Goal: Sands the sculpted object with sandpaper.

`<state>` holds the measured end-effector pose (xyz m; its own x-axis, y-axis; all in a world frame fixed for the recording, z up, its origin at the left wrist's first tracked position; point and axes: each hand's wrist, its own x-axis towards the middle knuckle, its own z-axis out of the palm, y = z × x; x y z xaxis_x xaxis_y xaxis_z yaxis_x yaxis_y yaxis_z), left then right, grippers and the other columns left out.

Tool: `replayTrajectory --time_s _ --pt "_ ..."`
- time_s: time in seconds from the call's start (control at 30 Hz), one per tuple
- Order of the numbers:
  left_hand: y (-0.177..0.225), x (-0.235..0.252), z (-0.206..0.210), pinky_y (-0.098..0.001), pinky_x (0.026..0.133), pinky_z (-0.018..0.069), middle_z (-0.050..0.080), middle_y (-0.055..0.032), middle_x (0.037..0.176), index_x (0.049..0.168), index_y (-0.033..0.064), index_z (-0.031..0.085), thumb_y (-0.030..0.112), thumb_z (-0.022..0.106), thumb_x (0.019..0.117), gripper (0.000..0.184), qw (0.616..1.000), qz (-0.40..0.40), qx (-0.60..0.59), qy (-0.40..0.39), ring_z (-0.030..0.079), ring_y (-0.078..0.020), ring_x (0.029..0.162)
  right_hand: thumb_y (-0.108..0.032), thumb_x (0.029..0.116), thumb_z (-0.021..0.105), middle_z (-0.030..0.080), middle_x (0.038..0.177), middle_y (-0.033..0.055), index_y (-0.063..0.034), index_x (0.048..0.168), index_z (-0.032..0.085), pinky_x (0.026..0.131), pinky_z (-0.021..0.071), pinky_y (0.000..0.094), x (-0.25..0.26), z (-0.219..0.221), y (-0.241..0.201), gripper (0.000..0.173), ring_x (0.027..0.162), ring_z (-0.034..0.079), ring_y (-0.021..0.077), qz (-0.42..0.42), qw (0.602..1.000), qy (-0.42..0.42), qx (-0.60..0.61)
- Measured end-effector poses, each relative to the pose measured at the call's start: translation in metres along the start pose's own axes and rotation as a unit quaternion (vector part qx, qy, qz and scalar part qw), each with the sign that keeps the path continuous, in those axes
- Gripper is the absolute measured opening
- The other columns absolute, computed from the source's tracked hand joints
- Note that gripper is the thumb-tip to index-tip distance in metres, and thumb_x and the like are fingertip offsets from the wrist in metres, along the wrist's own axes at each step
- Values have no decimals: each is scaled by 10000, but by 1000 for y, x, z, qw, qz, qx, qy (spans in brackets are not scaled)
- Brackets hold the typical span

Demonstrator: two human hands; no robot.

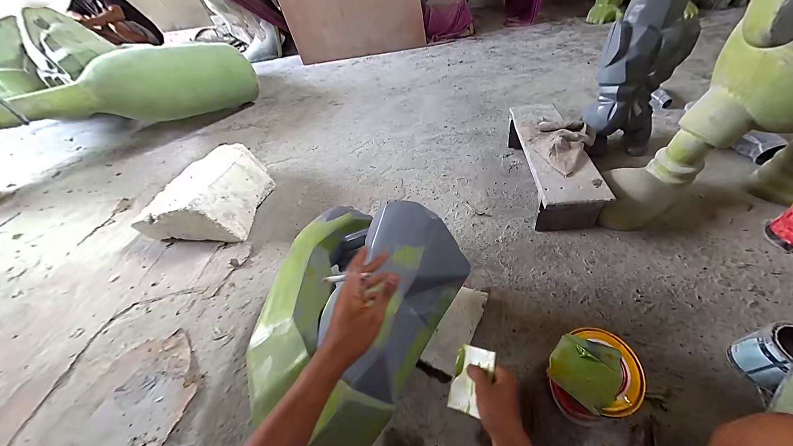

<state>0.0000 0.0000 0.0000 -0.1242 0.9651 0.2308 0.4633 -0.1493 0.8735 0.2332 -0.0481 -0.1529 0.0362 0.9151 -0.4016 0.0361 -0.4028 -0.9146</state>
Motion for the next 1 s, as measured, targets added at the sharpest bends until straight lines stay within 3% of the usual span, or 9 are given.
replayTrajectory --time_s 0.1,0.23,0.37,0.47,0.6,0.7,0.8,0.9,1.0 --pt "-72 28 -18 -526 1045 517 528 -146 1512 1625 76 198 375 639 1014 811 983 -19 154 103 597 -292 1299 -224 977 628 732 958 133 7 1131 694 826 609 453 0 40 5 286 875 723 221 -35 999 -24 29" --pt "-115 39 -17 -553 1085 468 524 -187 1503 1626 41 191 459 584 1019 835 966 -1 205 156 552 -337 1338 -240 988 584 738 922 92 -42 1090 728 828 602 430 8 86 -9 264 864 719 178 -65 997 14 33" --pt "-119 39 -11 -560 1099 451 553 -171 1475 1614 39 236 551 553 995 864 960 11 226 164 553 -329 1335 -224 983 582 741 966 57 -74 1069 748 859 596 395 21 115 -22 239 911 714 147 -107 988 107 -2" --pt "-121 34 -13 -545 1081 468 579 -156 1447 1603 38 267 563 561 988 860 959 0 230 167 579 -304 1302 -135 948 611 709 1153 94 -91 1188 761 942 579 400 25 137 -23 286 1056 686 181 -173 974 143 -35" --pt "-121 33 -8 -539 1067 486 609 -133 1417 1593 43 293 585 576 970 873 956 -11 232 179 607 -288 1272 -154 910 631 682 1101 69 -169 1324 715 826 595 355 15 151 -21 422 954 674 158 -188 963 118 -154" --pt "-122 33 -8 -544 1065 484 616 -122 1411 1590 54 310 626 559 962 886 955 -22 237 176 609 -283 1269 -190 911 611 676 1109 42 -207 1346 703 791 599 344 6 152 -15 445 948 672 141 -193 956 85 -204" --pt "-124 33 -9 -539 1077 477 610 -116 1419 1586 56 319 648 548 955 895 955 -28 242 169 603 -274 1278 -225 920 613 683 1052 -8 -239 1276 747 749 596 332 4 141 -4 381 892 664 93 -202 964 74 -156" --pt "-124 34 -9 -544 1072 481 618 -125 1406 1578 50 335 648 552 954 891 955 -24 242 170 609 -283 1267 -204 932 613 723 1056 -32 -192 1104 796 819 602 328 10 130 5 252 941 683 65 -211 972 93 -46" --pt "-123 34 -8 -553 1061 483 626 -127 1393 1562 48 365 653 548 952 879 954 -26 245 170 614 -291 1255 -131 939 612 716 1124 41 -128 1171 775 897 595 349 22 133 -4 284 1024 686 121 -191 970 148 5"
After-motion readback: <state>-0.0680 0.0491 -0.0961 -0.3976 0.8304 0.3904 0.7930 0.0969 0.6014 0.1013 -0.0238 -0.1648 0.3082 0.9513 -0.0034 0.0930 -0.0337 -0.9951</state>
